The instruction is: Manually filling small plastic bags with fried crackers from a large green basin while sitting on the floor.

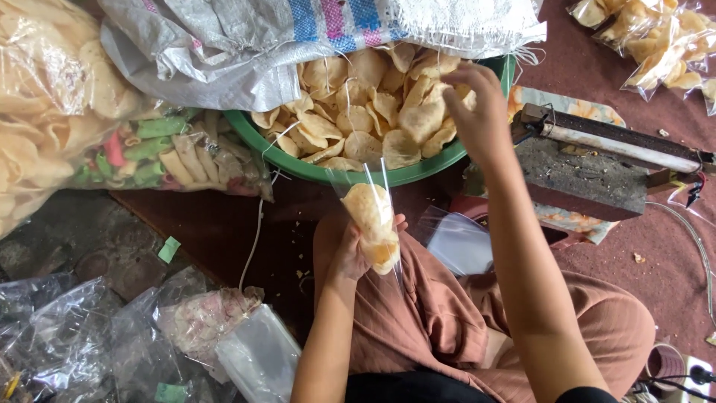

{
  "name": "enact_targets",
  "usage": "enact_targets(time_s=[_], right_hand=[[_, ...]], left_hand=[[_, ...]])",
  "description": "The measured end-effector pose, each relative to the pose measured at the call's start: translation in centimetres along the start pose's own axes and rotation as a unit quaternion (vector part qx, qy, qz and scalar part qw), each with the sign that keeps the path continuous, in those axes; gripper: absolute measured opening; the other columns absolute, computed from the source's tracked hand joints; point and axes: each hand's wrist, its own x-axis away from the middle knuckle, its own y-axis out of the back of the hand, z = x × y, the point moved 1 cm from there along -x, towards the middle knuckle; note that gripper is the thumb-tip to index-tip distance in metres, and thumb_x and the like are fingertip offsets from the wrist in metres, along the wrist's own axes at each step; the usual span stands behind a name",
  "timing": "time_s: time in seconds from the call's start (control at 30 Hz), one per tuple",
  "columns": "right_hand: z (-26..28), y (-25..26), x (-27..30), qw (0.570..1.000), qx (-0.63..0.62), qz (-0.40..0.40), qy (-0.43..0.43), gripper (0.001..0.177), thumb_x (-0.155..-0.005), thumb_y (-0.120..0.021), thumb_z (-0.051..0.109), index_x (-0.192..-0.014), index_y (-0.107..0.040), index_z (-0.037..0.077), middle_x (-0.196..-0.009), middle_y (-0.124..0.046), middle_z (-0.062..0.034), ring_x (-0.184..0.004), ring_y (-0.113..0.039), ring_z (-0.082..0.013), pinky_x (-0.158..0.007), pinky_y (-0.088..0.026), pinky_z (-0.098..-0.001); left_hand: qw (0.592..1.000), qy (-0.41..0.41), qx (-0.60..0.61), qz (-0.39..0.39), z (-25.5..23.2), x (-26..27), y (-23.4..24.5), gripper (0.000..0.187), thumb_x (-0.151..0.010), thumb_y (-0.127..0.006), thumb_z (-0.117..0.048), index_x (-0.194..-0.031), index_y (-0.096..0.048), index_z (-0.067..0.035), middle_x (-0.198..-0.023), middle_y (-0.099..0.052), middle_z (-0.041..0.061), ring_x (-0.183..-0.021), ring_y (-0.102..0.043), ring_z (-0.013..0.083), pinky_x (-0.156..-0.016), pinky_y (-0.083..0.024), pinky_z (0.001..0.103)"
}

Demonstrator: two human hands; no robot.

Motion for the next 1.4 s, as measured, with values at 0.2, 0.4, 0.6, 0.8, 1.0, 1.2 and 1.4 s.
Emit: enact_targets(time_s=[0.2, 0.4, 0.6, 0.8, 1.0, 1.2, 1.4], right_hand=[[1.5, -7.0, -5.3, 0.98, 0.148, 0.127, 0.039, 0.038, -0.099, -0.068, 0.032, -0.136, -0.061, 0.031, -0.148, -0.049, -0.0104, -0.135, -0.048, -0.0363, -0.109, -0.028, -0.0626], [2.5, -10.4, -3.8, 0.917, 0.356, 0.102, 0.146, 0.029, -0.1, -0.053, 0.033, -0.111, -0.078, 0.026, -0.117, -0.074, -0.0016, -0.126, -0.054, -0.0263, -0.102, -0.018, -0.0686], [5.6, -6.9, 0.8, 0.947, 0.198, 0.179, 0.178, 0.032, -0.104, -0.055, 0.018, -0.134, -0.063, 0.014, -0.151, -0.055, -0.0098, -0.13, -0.058, -0.0278, -0.112, -0.024, -0.0583], [6.8, -5.5, 1.0, 0.939, 0.145, 0.245, 0.193, 0.025, -0.103, -0.055, 0.013, -0.122, -0.07, 0.007, -0.146, -0.059, -0.0139, -0.142, -0.047, -0.0297, -0.112, -0.021, -0.0566], [2.7, -8.1, -3.4, 0.966, 0.049, 0.134, 0.216, 0.035, -0.084, -0.067, -0.003, -0.117, -0.069, 0.008, -0.125, -0.066, -0.0189, -0.119, -0.061, -0.0447, -0.098, -0.046, -0.0594], [-2.9, -9.9, -5.9, 0.902, 0.396, -0.025, 0.169, 0.037, -0.097, -0.063, 0.028, -0.125, -0.074, 0.005, -0.151, -0.043, -0.0188, -0.136, -0.036, -0.0384, -0.108, -0.016, -0.0617], [7.6, -2.6, 1.0, 0.993, -0.005, 0.06, 0.106, 0.023, -0.107, -0.06, 0.023, -0.126, -0.072, 0.017, -0.124, -0.07, -0.0111, -0.118, -0.064, -0.0331, -0.102, -0.045, -0.0541]], left_hand=[[0.999, -0.052, -0.006, -0.001, 0.0, -0.7, -1.2, 0.081, -0.097, -0.059, -0.054, -0.155, -0.031, -0.005, -0.15, -0.048, 0.029, -0.139, -0.042, 0.0492, -0.118, -0.02, 0.072], [0.999, -0.04, -0.024, 0.02, -1.0, -0.9, -2.3, 0.074, -0.099, -0.055, -0.056, -0.15, -0.04, -0.004, -0.145, -0.053, 0.028, -0.137, -0.048, 0.0435, -0.122, -0.021, 0.067], [1.0, -0.009, -0.012, 0.019, -0.4, -0.6, -1.0, 0.079, -0.1, -0.054, -0.052, -0.157, -0.028, -0.004, -0.153, -0.044, 0.026, -0.14, -0.043, 0.0446, -0.122, -0.015, 0.07], [1.0, -0.01, -0.007, 0.025, -0.4, -0.6, -1.1, 0.083, -0.099, -0.057, -0.052, -0.159, -0.024, -0.005, -0.154, -0.042, 0.028, -0.141, -0.039, 0.0484, -0.121, -0.013, 0.072], [1.0, -0.023, -0.009, 0.012, -1.4, -0.9, -2.6, 0.08, -0.098, -0.058, -0.053, -0.156, -0.03, -0.006, -0.152, -0.048, 0.025, -0.138, -0.044, 0.0478, -0.12, -0.021, 0.071], [0.996, 0.065, 0.059, 0.02, -3.6, -0.9, -4.6, 0.08, -0.092, -0.079, -0.039, -0.154, -0.04, -0.005, -0.14, -0.058, 0.022, -0.131, -0.059, 0.0319, -0.093, -0.062, 0.04], [0.998, -0.013, -0.053, 0.004, -0.7, -1.1, -2.9, 0.082, -0.098, -0.06, -0.051, -0.158, -0.025, -0.007, -0.151, -0.047, 0.029, -0.137, -0.045, 0.0499, -0.112, -0.04, 0.065]])
